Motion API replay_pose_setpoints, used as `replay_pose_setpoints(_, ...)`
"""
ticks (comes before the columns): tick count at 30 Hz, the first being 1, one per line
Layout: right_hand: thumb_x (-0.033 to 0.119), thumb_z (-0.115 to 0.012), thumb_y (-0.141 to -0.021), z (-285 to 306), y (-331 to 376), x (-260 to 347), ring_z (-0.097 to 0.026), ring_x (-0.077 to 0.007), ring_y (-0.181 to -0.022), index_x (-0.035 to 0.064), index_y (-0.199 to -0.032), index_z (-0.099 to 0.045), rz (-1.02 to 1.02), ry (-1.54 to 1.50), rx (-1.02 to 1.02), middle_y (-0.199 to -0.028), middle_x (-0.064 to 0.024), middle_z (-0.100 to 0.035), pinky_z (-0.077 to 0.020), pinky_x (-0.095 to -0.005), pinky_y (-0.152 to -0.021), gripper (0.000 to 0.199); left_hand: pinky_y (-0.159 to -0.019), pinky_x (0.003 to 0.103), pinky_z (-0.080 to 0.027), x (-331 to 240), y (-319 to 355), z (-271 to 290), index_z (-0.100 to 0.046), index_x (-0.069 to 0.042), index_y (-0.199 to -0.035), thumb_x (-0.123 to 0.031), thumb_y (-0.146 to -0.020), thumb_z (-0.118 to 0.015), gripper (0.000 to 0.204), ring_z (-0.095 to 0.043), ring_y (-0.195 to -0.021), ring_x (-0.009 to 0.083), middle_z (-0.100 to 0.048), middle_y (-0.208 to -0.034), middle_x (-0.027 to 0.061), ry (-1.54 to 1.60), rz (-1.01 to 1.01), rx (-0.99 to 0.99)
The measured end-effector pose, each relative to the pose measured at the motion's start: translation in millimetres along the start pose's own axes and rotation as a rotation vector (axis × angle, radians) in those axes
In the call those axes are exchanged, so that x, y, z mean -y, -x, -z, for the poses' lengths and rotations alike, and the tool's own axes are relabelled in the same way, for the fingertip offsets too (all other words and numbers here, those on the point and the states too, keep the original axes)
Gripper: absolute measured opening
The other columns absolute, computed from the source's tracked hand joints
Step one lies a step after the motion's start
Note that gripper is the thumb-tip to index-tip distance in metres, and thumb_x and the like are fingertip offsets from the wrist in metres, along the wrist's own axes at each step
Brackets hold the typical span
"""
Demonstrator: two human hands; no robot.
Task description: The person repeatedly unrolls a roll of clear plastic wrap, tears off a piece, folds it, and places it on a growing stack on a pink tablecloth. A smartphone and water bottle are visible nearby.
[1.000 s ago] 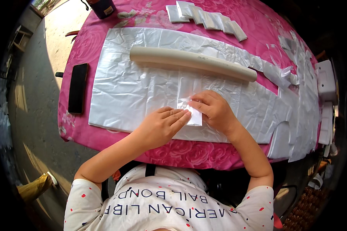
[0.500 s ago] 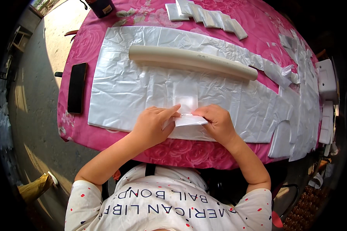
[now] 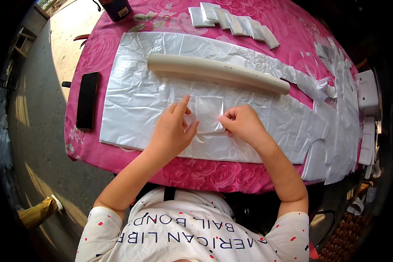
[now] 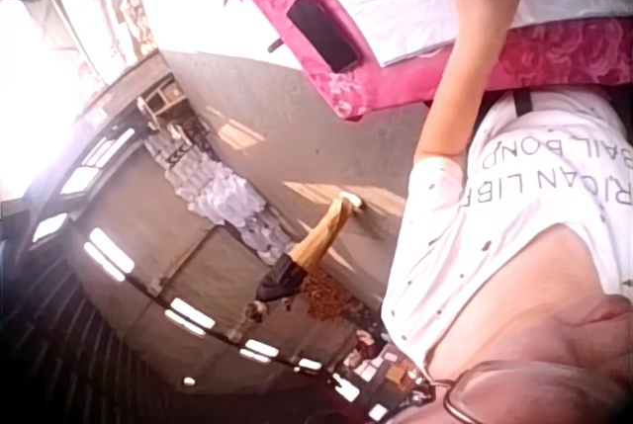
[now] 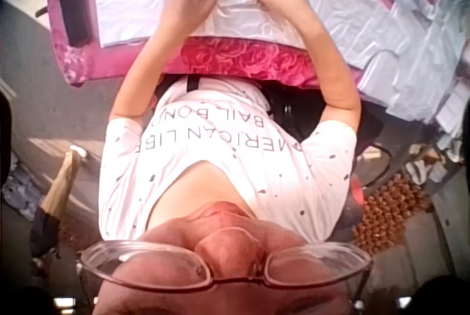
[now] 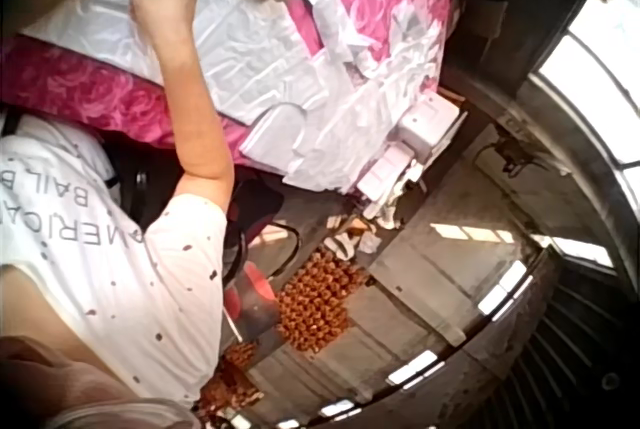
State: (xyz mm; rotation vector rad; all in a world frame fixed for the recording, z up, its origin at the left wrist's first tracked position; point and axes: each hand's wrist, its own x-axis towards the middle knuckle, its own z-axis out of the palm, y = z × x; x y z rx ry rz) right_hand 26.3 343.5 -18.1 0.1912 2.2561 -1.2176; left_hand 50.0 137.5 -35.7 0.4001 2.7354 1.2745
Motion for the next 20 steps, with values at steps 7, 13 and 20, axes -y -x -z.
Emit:
replay_pose_setpoints(7,0.019,-0.062,-0.073,-7.0,3.7,0.8,-0.059,-0.0170,-0.051,-0.0015,-0.071,-0.066,0.069,0.048,-0.098,-0.057,-0.0108,-0.061,-0.0470,-0.0295,-0.053,0.021,-0.110,0.047,-0.018,-11.9,-5.9,-37.2,-0.021,0.009,-0.139,-0.045,-0.078,-0.064,0.092,-0.021,-0.136,0.0381,-0.024,-0.144,0.0258,-0.391,-0.326,-0.007)
replay_pose_setpoints(13,0.024,-0.070,-0.065,-6.6,9.5,7.9,-0.063,-0.0249,-0.060,0.0008,-0.071,-0.066,0.114,0.278,-0.132,-0.063,-0.0132,-0.063,-0.0495,-0.0339,-0.058,0.025,-0.111,0.050,-0.006,-2.1,-5.2,-53.8,-0.014,0.013,-0.138,-0.067,-0.074,-0.053,0.109,-0.012,-0.139,0.0394,-0.017,-0.146,0.0289,-0.405,-0.307,0.024)
replay_pose_setpoints(20,0.021,-0.072,-0.066,11.2,22.4,1.6,-0.065,-0.0262,-0.071,0.0069,-0.077,-0.065,0.185,0.854,-0.210,-0.069,-0.0103,-0.065,-0.0495,-0.0368,-0.063,0.019,-0.111,0.052,-0.003,-4.1,-3.2,-45.9,-0.017,0.012,-0.138,-0.073,-0.073,-0.047,0.112,-0.006,-0.140,0.0387,-0.012,-0.149,0.0252,-0.498,-0.336,0.041)
